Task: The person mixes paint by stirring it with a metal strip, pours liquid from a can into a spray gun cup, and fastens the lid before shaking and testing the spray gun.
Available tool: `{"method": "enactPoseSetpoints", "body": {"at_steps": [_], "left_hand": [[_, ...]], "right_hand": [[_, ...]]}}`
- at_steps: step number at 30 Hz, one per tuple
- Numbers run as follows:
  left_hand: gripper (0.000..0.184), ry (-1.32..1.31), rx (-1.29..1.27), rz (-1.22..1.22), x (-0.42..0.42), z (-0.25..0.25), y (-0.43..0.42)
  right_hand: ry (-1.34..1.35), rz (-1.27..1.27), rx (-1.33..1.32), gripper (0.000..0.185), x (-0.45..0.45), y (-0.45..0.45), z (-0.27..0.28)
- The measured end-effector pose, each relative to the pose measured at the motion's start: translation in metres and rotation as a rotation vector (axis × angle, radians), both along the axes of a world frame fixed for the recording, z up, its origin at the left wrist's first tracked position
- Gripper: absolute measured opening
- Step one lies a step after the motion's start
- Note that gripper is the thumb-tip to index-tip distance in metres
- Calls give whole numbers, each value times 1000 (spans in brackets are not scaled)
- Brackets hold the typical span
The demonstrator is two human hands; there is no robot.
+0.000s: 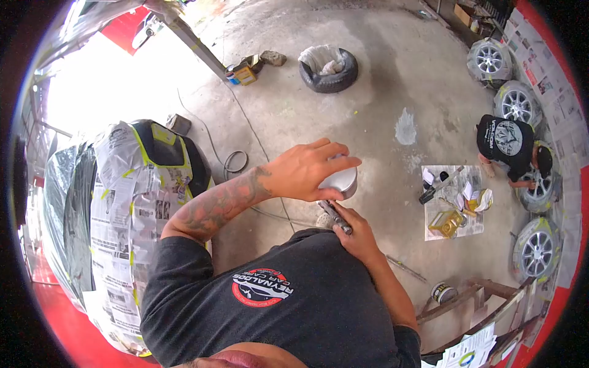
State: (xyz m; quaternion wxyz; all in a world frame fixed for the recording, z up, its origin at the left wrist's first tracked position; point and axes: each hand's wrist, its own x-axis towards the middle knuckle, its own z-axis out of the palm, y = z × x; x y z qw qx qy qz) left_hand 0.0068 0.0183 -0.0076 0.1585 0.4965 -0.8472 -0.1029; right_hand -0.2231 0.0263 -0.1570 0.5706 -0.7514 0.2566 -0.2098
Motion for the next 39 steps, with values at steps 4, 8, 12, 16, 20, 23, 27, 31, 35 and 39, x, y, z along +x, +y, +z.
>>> {"method": "enactPoseSetpoints", "body": {"at_steps": [4, 8, 12, 16, 20, 23, 27, 31, 35, 39], "left_hand": [[56, 220, -223, 100, -9, 1, -2], [22, 730, -237, 390, -2, -47, 21], [22, 1224, 437, 432, -24, -128, 45], [33, 1220, 478, 342, -15, -165, 36], [55, 908, 420, -52, -31, -94, -10], [67, 1000, 660, -105, -52, -36, -31], [65, 1105, 1160, 274, -106, 63, -42], [48, 546, 242, -622, -138, 60, -71], [41, 421, 206, -666, -157, 71, -95], [43, 314, 135, -579, -144, 46, -123]], "right_hand": [[-67, -129, -102, 57, 2, -4, -7], [-257, -331, -150, 56, 12, -23, 0], [-109, -340, -75, 57, -7, -38, 46], [-222, -50, -53, 56, -27, -52, 75], [-340, 227, -17, 50, -57, -63, 118], [-246, 465, 140, 45, -68, -79, 142], [-54, 513, 80, 41, -87, -109, 171], [-367, 750, 91, 37, -85, -137, 151], [-376, 643, 58, 40, -107, -157, 147], [-441, 296, -32, 51, -105, -190, 84]]}}
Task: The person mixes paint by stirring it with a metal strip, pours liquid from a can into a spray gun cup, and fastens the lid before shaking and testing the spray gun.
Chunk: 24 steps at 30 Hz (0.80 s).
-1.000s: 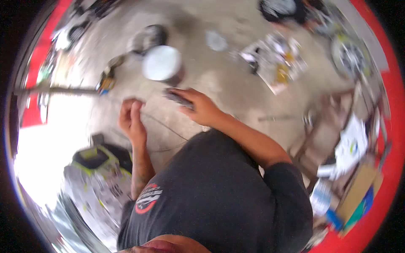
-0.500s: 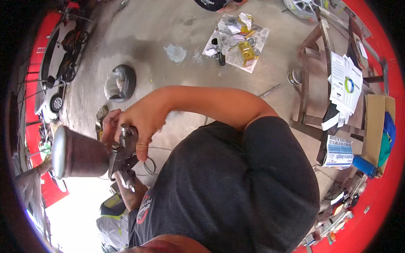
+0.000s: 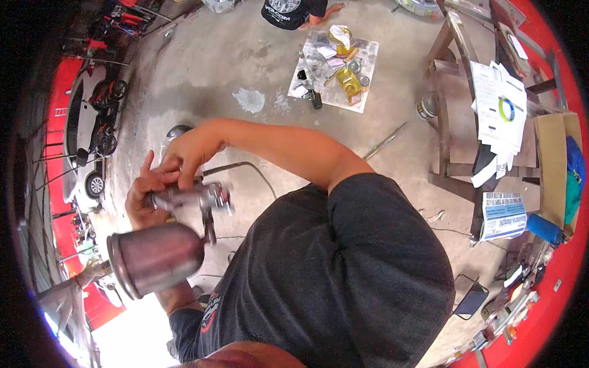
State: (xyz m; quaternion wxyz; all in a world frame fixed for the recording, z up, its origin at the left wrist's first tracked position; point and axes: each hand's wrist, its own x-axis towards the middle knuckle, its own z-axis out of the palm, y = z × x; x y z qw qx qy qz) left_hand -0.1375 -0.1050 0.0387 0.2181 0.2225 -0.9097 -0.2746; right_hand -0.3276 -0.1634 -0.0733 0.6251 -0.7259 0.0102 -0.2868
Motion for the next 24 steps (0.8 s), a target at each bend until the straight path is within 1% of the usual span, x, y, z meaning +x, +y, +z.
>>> {"method": "enactPoseSetpoints", "body": {"at_steps": [1, 3, 5, 7, 8, 9, 11, 12, 13, 14, 15, 17, 19, 20, 22, 23, 24], "left_hand": [[40, 28, 57, 65, 11, -13, -13], [39, -92, 2, 252, 31, -37, -37], [42, -395, -231, 480, 42, -53, -55], [47, -695, -480, 690, 57, -77, -84], [48, -271, -223, 655, 73, -110, -113], [39, -187, -188, 643, 53, -112, -128], [32, -156, -29, 598, 28, -120, -166], [27, -128, 0, 543, 35, -148, -198], [28, -167, 248, 659, 19, -154, -212], [29, -148, 137, 581, 24, -186, -242], [30, -121, 25, 503, 30, -225, -273], [32, -242, 133, 494, 22, -264, -317], [27, -194, -39, 372, 19, -325, -362], [25, -276, 5, 391, 20, -351, -377], [22, -405, 74, 399, -3, -407, -415], [22, -437, 84, 391, -18, -433, -430], [21, -473, 97, 379, -30, -458, -440]], "right_hand": [[-91, -90, 152, 48, 3, -6, -18], [-269, -266, 465, 42, 9, -14, -55], [-383, -605, 749, 36, 8, -12, -100], [-323, -776, 984, 36, 5, -16, -148], [-295, -832, 1016, 36, 3, -17, -174], [-266, -889, 1048, 36, -1, -18, -197], [-170, -1005, 1086, 33, -12, -17, -227], [-141, -1070, 1108, 31, -15, -23, -256], [-115, -1135, 1130, 30, -18, -30, -281], [-138, -1198, 1142, 31, -22, -35, -294], [-159, -1262, 1148, 32, -28, -41, -306], [-61, -1433, 1061, 42, -40, -62, -319], [76, -1643, 827, 51, -45, -106, -317], [147, -1739, 730, 56, -40, -118, -313], [360, -1716, 447, 66, -41, -164, -295], [466, -1701, 306, 71, -45, -192, -296], [567, -1684, 255, 73, -49, -217, -310]]}}
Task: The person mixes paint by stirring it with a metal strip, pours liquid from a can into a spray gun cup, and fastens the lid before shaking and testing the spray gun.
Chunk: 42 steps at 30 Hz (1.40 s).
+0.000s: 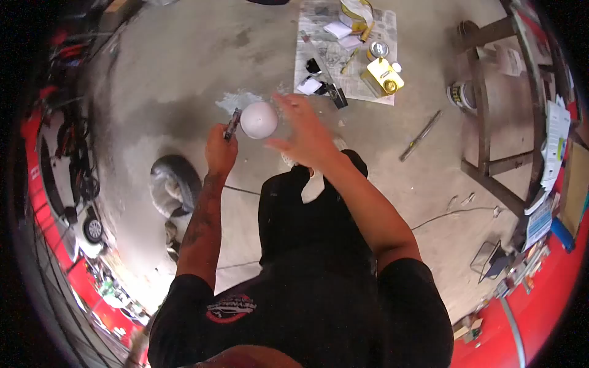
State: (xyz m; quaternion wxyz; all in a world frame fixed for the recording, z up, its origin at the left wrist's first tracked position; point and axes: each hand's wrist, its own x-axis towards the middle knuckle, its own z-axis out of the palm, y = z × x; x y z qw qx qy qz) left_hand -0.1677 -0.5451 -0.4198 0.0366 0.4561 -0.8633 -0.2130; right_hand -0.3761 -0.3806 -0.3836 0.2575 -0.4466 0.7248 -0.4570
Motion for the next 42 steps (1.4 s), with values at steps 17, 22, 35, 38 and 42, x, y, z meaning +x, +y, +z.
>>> {"method": "enactPoseSetpoints", "body": {"at_steps": [17, 22, 35, 38, 42], "left_hand": [[26, -105, 148, -293, -169, -423, -84], [26, -117, 180, -316, -183, -453, -99], [23, 169, 255, -96, -139, -474, -146], [23, 205, 241, -81, -122, -479, -152], [26, 189, 257, -54, -117, -473, -155]], "right_hand": [[305, 26, 281, 69, -112, -71, -398], [-604, -421, 29, 54, -170, -2, -435], [-193, -1069, 614, 60, -174, 120, -617], [195, -735, 331, 46, -176, 31, -559], [277, -314, 223, 47, -225, -104, -547]]}}
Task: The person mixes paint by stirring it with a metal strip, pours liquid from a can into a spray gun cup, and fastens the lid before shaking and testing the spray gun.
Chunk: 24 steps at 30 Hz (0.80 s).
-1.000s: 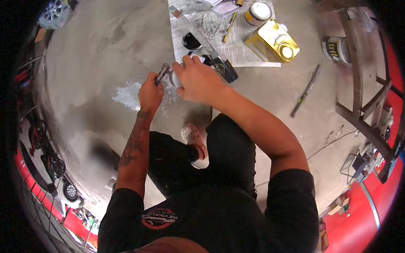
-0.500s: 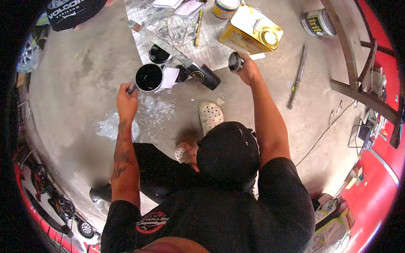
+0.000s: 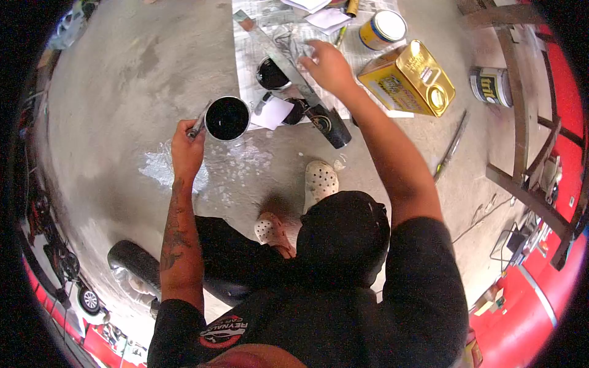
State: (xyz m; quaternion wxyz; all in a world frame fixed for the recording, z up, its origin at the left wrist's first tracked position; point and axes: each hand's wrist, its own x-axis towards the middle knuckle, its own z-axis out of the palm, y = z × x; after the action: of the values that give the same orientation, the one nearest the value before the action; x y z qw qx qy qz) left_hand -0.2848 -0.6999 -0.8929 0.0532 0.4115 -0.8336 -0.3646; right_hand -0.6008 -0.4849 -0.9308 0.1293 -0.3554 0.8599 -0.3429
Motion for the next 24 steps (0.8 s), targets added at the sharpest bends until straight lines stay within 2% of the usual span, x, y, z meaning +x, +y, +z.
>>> {"method": "enactPoseSetpoints", "body": {"at_steps": [3, 5, 8, 12, 15, 16, 18, 20, 24], "left_hand": [[28, -2, 24, 23, 1, 11, 2], [28, 46, 15, 23, 8, 5, 1], [27, 34, 34, 27, 12, 7, 3], [28, 23, 51, 9, 10, 12, 6], [28, 17, 59, -33, 8, 11, 8], [26, 8, 74, -43, 6, 10, 9], [27, 0, 118, -62, 3, 4, 9], [31, 1, 173, -81, -2, -5, 11], [34, -66, 217, -179, -22, -4, 26]], "right_hand": [[-283, 88, 189, 53, -20, -80, -13], [-70, 102, 278, 47, -24, -112, -39], [-174, 70, 269, 40, -31, -128, -58], [-488, 13, 115, 30, -48, -117, -68], [-476, -12, 45, 28, -49, -91, -31], [-466, 47, -27, 22, -49, -78, -26], [-494, 8, -67, 20, -47, -46, -2], [-524, -65, -119, 16, -20, -17, 52], [-455, -136, -254, 18, 10, 49, 84]]}}
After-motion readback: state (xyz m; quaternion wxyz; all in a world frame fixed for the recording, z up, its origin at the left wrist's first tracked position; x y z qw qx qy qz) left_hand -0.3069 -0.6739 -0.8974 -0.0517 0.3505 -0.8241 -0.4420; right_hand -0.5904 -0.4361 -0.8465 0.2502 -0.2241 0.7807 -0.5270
